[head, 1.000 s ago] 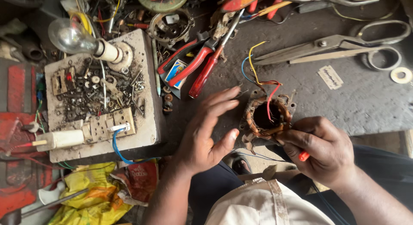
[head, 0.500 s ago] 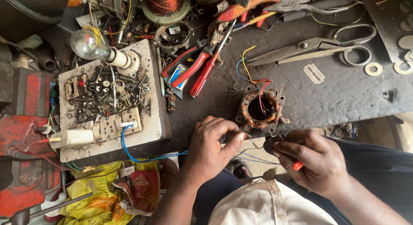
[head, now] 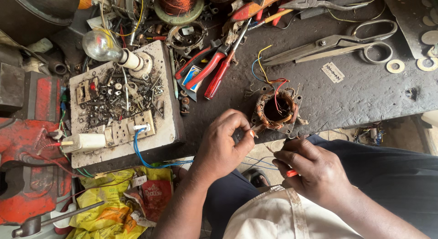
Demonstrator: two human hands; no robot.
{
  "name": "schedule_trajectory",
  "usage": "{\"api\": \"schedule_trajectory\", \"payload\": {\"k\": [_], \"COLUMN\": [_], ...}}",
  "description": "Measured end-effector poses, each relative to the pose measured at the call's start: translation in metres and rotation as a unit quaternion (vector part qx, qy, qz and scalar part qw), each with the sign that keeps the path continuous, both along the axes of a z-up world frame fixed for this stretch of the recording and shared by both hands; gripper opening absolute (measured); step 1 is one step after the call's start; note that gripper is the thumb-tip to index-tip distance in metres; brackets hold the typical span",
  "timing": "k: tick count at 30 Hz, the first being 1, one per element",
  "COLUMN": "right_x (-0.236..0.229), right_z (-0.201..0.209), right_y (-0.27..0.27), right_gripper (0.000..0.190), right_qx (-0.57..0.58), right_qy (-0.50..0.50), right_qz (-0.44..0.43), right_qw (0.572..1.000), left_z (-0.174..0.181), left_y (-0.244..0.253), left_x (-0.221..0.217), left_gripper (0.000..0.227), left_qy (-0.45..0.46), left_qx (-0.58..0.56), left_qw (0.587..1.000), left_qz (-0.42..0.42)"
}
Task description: The person is repairing an electrical component, likely a motor or transformer, by manipulating wires and using a screwdriver. They are seated on the floor in a cluttered workshop environment.
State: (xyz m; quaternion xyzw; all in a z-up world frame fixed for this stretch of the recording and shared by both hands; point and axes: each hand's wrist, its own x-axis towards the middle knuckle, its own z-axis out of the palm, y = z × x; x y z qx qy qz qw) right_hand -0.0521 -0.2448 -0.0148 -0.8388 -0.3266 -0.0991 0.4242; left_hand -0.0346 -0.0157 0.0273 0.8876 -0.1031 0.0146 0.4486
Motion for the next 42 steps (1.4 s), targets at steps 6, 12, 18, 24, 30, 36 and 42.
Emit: {"api": "schedule_trajectory", "payload": {"k": [6,12,18,24,30,36,42], "right_x": [0.001,0.006,0.014,0.017,0.018,0.018,0.021], "right_z": [0.004,0.002,-0.007,-0.017,-0.016,-0.017,-0.018], "right_y": [0.002,0.001,-0.001,-0.003,-0.004,-0.01,-0.016], "right_gripper": [0.025,0.027,0.038,0.031,0.025,0.025,0.024], "right_qx": [-0.025,-0.054,-0.084,-0.041,-0.018,-0.018,-0.021], "right_qy": [-0.01,-0.06,-0.121,-0.125,-0.117,-0.121,-0.095], "right_qz": [-0.034,-0.086,-0.096,-0.107,-0.117,-0.121,-0.128], "right_qw": [0.999,0.993,0.984,0.986,0.986,0.985,0.987], "left_z": [-0.005,-0.009,-0.014,-0.017,-0.021,-0.018,-0.015], "left_y": [-0.003,0.005,0.011,0.015,0.014,-0.001,-0.014], "left_x": [0.003,0.01,0.016,0.019,0.021,0.004,-0.011], "left_gripper": [0.013,0.013,0.017,0.016,0.012,0.015,0.012], "left_qy": [-0.127,-0.169,-0.084,-0.1,-0.087,-0.138,-0.091], "left_qx": [0.101,0.106,0.023,0.006,-0.009,-0.002,-0.022], "left_qw": [0.987,0.975,0.987,0.985,0.988,0.986,0.994], "left_qz": [-0.008,-0.094,-0.133,-0.139,-0.125,-0.098,-0.058]}}
